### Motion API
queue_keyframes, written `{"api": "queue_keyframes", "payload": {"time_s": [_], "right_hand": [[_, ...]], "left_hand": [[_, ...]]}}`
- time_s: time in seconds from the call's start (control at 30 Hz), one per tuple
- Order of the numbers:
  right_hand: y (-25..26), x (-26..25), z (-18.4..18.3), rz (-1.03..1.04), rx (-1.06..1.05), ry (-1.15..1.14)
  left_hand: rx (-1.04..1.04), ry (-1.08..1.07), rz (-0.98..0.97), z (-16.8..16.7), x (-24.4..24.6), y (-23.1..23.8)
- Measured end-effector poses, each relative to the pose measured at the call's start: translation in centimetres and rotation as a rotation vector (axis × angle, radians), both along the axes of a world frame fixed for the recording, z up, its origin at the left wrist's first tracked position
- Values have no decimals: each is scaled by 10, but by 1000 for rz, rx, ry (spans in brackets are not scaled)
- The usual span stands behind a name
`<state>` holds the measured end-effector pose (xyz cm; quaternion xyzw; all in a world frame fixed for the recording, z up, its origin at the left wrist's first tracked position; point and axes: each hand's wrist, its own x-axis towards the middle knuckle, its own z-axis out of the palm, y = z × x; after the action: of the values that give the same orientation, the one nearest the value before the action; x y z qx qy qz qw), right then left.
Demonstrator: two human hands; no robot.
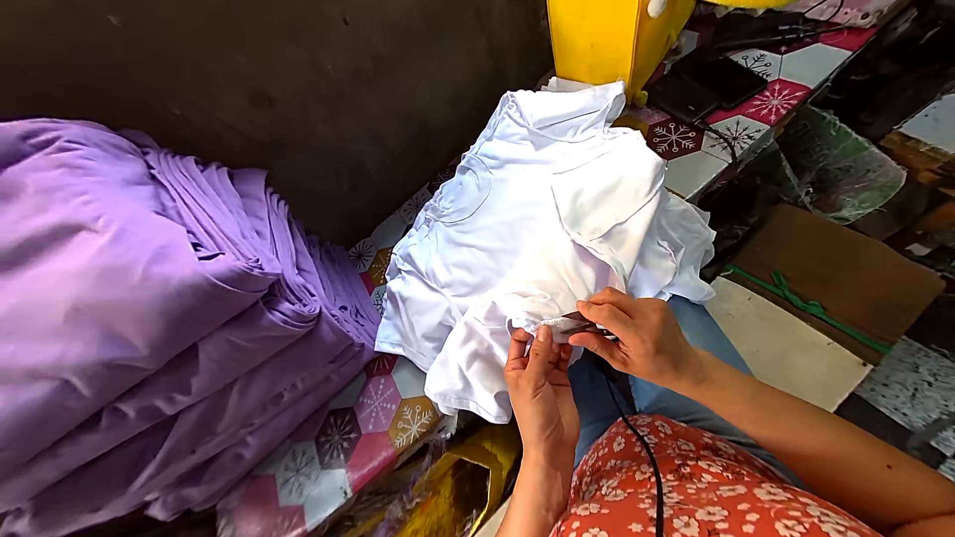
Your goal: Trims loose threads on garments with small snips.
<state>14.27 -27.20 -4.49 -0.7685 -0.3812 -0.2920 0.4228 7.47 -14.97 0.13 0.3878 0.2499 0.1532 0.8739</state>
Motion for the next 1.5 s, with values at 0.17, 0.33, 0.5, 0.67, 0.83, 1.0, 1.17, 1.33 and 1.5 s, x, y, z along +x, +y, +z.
{"api": "queue_keyframes", "payload": {"time_s": [0.17, 0.33, 0.5, 0.67, 0.83, 1.0, 1.17, 1.33, 1.5], "right_hand": [[2, -2, 0, -46, 2, -83], [0, -2, -1, -68, 13, -110], [2, -3, -4, -88, 43, -91], [4, -5, -7, -87, 74, -45], [3, -4, -12, -50, 111, 22], [2, -5, -15, -62, 115, 17], [-4, -6, -9, -12, 204, 172], [-5, -2, 3, -9, 42, 115], [-9, 2, 1, 34, 200, 172]], "left_hand": [[39, -8, -20, 3, -3, -1], [12, 28, -41, 6, -1, -3], [-11, 52, -47, 7, 1, -4], [-23, 63, -41, 5, 2, -7], [-61, 103, -52, 4, 4, -7], [-69, 100, -60, 2, 3, -9], [-3, 26, -46, 1, 3, -8], [192, -65, -38, -8, 1, -8], [149, -57, -24, -7, 2, -8]]}}
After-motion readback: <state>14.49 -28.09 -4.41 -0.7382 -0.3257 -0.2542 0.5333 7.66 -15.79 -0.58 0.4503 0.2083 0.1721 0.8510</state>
